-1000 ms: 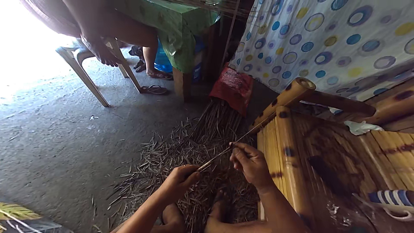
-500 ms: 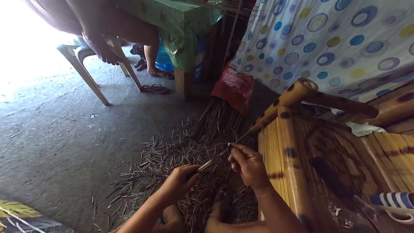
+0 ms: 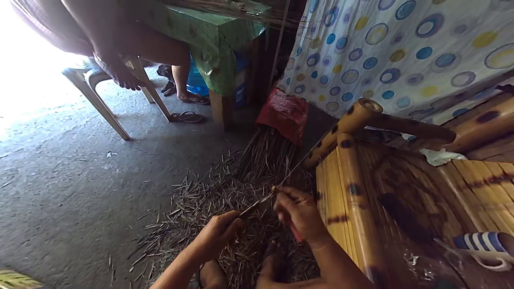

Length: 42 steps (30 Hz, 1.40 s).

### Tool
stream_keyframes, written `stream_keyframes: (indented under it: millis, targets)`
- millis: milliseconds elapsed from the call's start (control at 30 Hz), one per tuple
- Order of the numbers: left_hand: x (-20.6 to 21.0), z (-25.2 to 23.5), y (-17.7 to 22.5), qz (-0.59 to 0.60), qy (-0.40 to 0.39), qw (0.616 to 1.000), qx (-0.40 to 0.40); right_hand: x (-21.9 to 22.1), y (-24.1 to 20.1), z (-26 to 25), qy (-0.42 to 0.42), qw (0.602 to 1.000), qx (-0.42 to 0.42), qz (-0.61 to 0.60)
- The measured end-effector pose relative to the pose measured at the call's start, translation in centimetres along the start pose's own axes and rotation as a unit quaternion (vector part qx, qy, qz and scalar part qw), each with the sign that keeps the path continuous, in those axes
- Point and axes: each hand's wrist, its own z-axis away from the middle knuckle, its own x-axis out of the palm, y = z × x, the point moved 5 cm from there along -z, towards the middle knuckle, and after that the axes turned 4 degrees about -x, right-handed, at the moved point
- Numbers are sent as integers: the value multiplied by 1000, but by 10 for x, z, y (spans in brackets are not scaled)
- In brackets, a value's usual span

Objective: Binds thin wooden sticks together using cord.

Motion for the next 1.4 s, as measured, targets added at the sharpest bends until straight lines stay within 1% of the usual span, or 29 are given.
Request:
stream_keyframes:
  millis: [67,100,167,300,367,433,500,567,633,767,800,833,900,967,1033,1167,1200,1233,1333,1367,1400]
  targets:
    - [-1,0,-2,5,3,1000,0,13,7,5,-29,999,30,-1]
    - [-1,1,-2,5,2,1000,0,14,7,5,-19,999,31,-8]
    - [-1,1,-6,0,-5,1000,1,0,0,-4,25,999,11,-19]
    - [-1,0,-9,-5,-25,1000,-3,-52,-27,-24,143,987,-30,-62]
    - [-1,-1,-9,-2,-26,1000,-7,-64,-32,-26,174,980,-39,-91]
    - [1,-1,-9,-15,-7,1000,-4,-53,-24,-21,137,988,-18,-74]
    - [1,-1,-6,-56,37,998,17,-24,-9,-10,69,996,30,-46]
    - [-1,1,-3,-105,87,990,35,2,5,0,24,996,69,-42]
    - [-4,3,-1,-129,125,983,34,11,11,3,25,995,76,-53]
    - [-12,3,-4,-130,191,972,33,-9,3,-5,89,991,52,-80]
    - [-13,3,-2,-132,196,971,33,-10,3,-5,85,992,43,-77]
    - [-13,3,-1,-135,197,970,34,-6,3,-4,63,995,37,-65]
    - [-11,3,1,-142,187,971,30,10,6,2,8,998,51,-43]
    - [-7,3,2,-148,175,973,29,21,9,6,-14,997,64,-40]
    - [-5,4,2,-151,168,973,34,17,9,4,4,997,59,-40]
    - [-5,4,2,-160,163,973,45,-18,-7,-9,103,992,28,-61]
    - [-5,4,3,-162,162,972,46,-24,-10,-11,120,990,24,-75]
    - [-4,4,3,-164,162,972,46,-24,-10,-10,117,989,27,-81]
    - [-3,3,4,-157,159,973,53,-2,0,2,32,995,69,-71]
    - [-3,3,3,-152,158,974,56,6,4,6,16,994,82,-74]
    - [-4,3,3,-149,156,975,58,9,6,6,16,993,83,-78]
